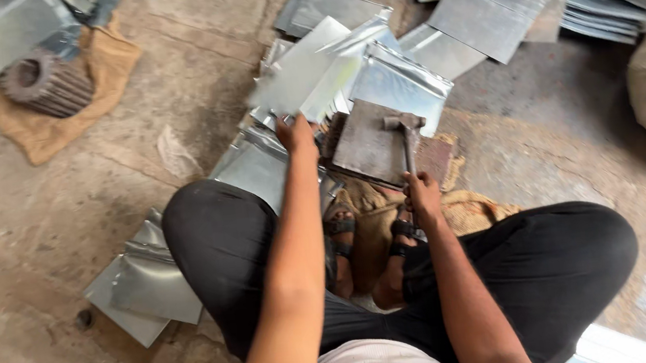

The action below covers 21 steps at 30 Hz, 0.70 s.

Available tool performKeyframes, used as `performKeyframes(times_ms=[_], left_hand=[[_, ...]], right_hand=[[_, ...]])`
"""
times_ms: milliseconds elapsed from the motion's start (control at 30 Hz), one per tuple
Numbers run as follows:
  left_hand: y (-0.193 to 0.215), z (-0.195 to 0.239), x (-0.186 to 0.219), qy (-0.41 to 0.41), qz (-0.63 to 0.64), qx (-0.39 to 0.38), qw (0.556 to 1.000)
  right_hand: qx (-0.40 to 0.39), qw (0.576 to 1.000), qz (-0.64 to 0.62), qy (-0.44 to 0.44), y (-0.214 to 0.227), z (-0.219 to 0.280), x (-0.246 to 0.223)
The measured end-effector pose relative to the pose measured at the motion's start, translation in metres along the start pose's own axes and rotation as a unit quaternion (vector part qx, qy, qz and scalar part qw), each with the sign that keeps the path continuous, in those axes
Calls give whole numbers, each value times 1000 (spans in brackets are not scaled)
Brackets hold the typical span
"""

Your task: The person uses a hammer to flatten and straighten multiple metal sheets, striking them repeatedly against a hard surface.

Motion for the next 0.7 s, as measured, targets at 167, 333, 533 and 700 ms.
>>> performKeyframes(times_ms=[167, 333, 533, 700], left_hand=[[15, 91, -76, 75, -87, -15, 993], [30, 136, -100, -44, -362, -7, 931], [49, 165, -17, 23, -368, 151, 917], [52, 104, -52, 125, -356, 171, 910]], right_hand=[[7, 998, 64, 7, 8, 19, -19], [1, 996, 84, 25, 5, 25, -26], [12, 993, 113, 16, 6, 23, -23], [10, 996, 92, 17, 12, 29, -26]])
Point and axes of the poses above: each hand's wrist, its own z-axis away from the middle knuckle, its own y-axis out of the back of the hand, x = y × z, the point moved 7 cm from there along -z, towards the middle knuckle, and after that the axes turned 4 degrees about -z, right-handed, at the moved point
